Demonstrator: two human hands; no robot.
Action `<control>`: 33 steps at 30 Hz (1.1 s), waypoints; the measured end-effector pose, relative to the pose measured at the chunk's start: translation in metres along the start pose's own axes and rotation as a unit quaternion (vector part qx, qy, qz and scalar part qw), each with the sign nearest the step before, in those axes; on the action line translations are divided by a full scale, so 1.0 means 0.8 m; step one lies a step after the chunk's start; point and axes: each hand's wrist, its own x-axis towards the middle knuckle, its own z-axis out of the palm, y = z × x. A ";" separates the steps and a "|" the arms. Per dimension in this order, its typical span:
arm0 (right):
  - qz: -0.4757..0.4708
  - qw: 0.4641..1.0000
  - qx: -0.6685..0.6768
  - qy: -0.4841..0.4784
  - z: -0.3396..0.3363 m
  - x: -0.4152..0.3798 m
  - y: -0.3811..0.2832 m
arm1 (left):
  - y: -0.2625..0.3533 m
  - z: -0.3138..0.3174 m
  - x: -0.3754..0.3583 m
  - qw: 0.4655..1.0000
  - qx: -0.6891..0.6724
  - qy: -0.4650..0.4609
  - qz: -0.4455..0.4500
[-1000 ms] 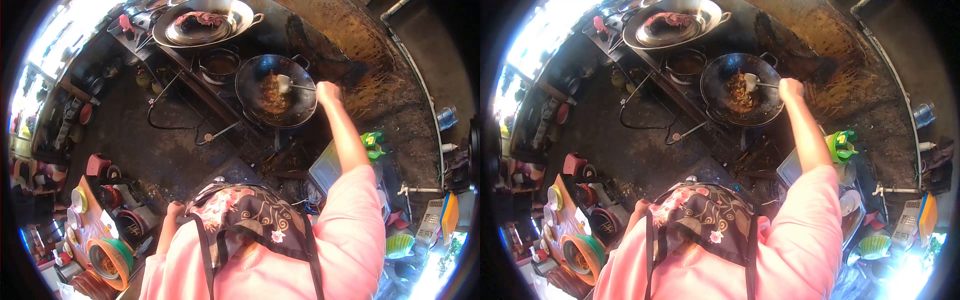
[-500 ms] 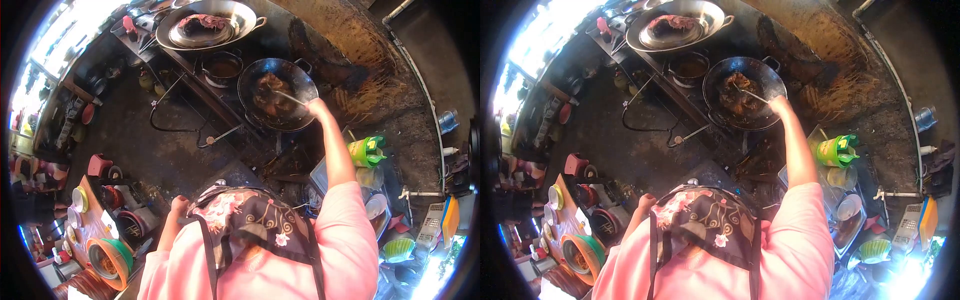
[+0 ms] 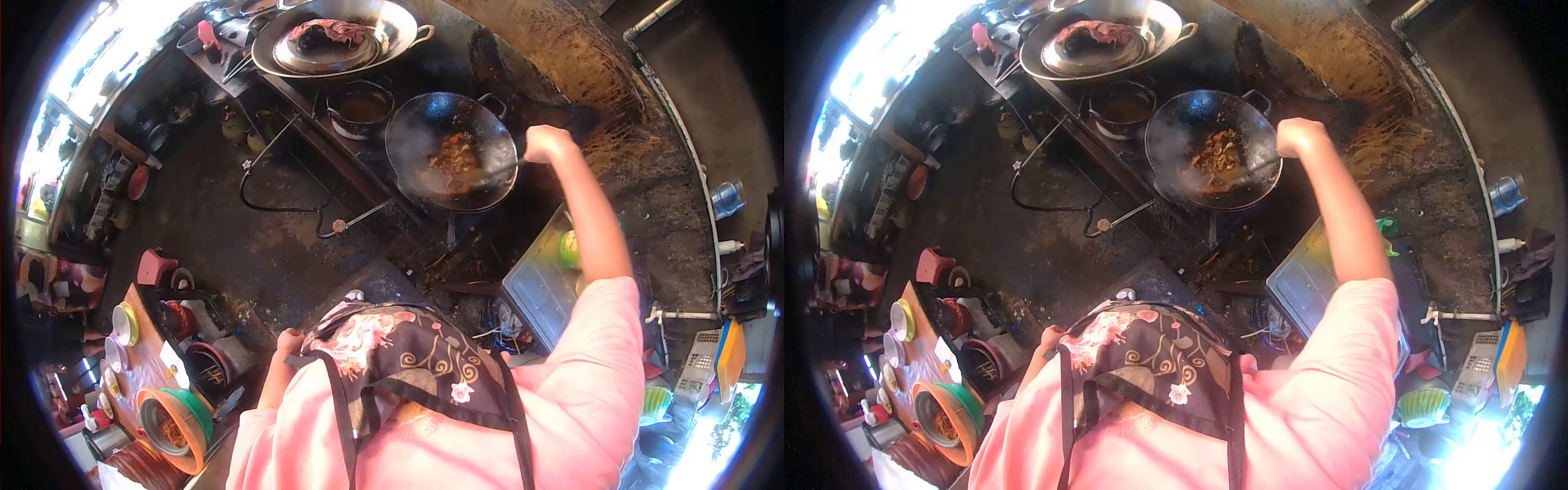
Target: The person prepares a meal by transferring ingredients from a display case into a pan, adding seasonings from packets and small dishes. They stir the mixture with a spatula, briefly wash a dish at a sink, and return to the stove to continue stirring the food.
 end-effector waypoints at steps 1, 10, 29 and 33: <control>-0.018 0.999 -0.006 -0.049 -0.020 -0.018 0.003 | 0.006 -0.006 -0.012 1.000 0.006 -0.009 -0.004; 0.040 0.983 0.179 0.018 0.111 0.054 -0.058 | 0.010 -0.015 -0.015 0.999 -0.032 -0.031 -0.021; 0.006 0.987 0.031 0.157 0.078 0.009 0.000 | 0.004 -0.003 -0.004 0.999 -0.043 0.007 -0.018; -0.046 0.999 0.021 -0.001 0.058 -0.018 -0.017 | 0.001 0.000 -0.016 1.000 -0.005 -0.005 -0.016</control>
